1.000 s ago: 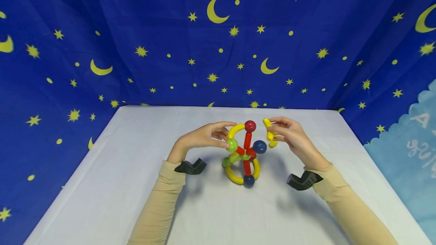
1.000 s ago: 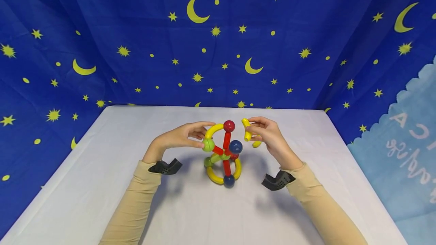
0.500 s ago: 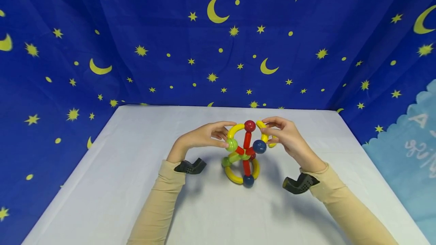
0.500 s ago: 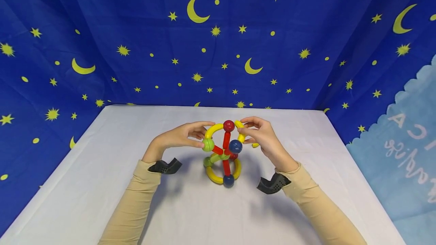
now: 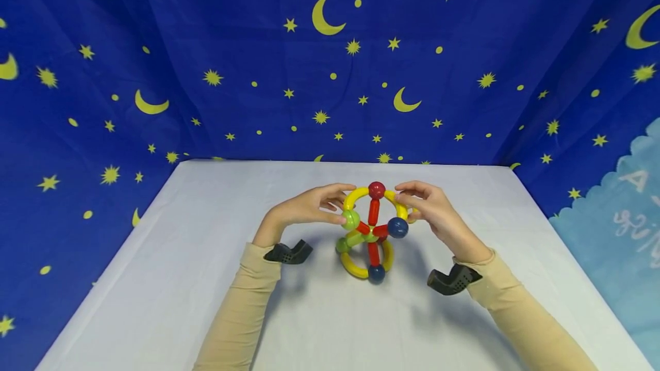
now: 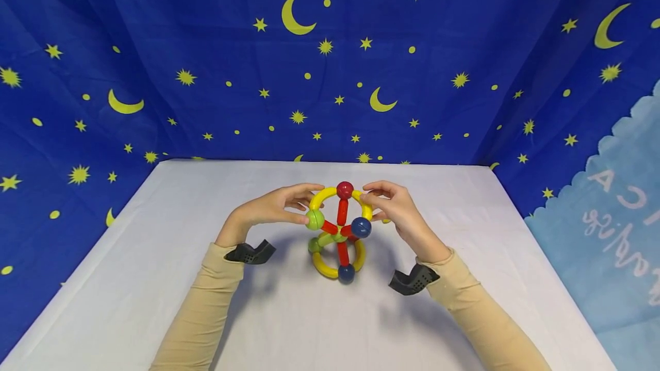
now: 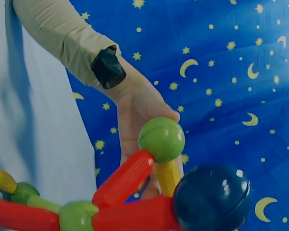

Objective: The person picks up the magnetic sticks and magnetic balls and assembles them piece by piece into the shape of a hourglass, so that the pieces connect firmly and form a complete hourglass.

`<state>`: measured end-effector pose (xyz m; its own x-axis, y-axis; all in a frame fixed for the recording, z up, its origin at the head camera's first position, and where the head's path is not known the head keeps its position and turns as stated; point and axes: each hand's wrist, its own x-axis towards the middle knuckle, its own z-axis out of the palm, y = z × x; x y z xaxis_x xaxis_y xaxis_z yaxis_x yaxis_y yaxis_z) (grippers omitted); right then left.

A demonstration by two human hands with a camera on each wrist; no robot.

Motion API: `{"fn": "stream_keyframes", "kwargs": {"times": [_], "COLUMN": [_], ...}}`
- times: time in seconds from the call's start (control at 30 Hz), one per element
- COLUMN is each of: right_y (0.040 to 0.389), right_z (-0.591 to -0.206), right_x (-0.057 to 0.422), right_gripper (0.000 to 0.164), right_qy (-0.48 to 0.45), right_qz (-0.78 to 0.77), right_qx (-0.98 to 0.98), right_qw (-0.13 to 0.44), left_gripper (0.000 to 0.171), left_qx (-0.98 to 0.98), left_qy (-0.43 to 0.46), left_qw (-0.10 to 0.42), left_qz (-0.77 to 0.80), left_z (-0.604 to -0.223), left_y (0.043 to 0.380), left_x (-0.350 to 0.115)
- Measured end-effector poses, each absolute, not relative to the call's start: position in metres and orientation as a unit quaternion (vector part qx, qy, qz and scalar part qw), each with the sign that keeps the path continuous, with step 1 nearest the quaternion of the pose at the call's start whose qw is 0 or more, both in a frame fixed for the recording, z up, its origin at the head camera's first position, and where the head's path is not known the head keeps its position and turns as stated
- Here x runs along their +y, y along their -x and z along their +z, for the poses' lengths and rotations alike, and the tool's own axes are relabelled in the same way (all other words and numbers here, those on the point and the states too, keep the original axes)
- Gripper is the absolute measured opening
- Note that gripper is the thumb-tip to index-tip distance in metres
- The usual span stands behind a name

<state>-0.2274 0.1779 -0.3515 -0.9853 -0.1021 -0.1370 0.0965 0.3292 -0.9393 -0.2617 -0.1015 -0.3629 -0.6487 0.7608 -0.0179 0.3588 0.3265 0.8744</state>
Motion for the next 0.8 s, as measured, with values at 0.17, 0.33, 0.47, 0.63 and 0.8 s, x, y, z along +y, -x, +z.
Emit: {"fn": "stream_keyframes", "kwargs": {"times": [0.17, 0.33, 0.47, 0.63, 0.8], "right_y": [0.253, 0.282, 0.295, 0.300, 0.286], "right_z": [-0.378, -0.421, -0.450, -0.462, -0.448], "right_x": [0.195, 0.219, 0.233, 0.236, 0.234], "right_gripper": [0.047, 0.039, 0.044, 0.045, 0.043], "right_qy": [-0.016, -0.065, -0.099, -0.088, -0.074], "right_qz": [-0.541, -0.476, -0.454, -0.428, -0.454], "right_qx": [0.841, 0.877, 0.884, 0.899, 0.887], "right_qw": [0.024, 0.005, 0.041, 0.040, 0.049], "left_gripper": [0.069, 0.068, 0.069, 0.069, 0.069], "left_qx": [0.786, 0.785, 0.783, 0.784, 0.788], "left_qy": [-0.355, -0.355, -0.356, -0.360, -0.362], "left_qw": [0.222, 0.224, 0.230, 0.227, 0.219], "left_qz": [0.455, 0.456, 0.455, 0.452, 0.447], "left_z": [-0.364, -0.367, -0.367, -0.366, -0.364], "left_y": [0.262, 0.263, 0.262, 0.262, 0.264], "left_x": [-0.102, -0.102, -0.101, -0.101, -0.102]}}
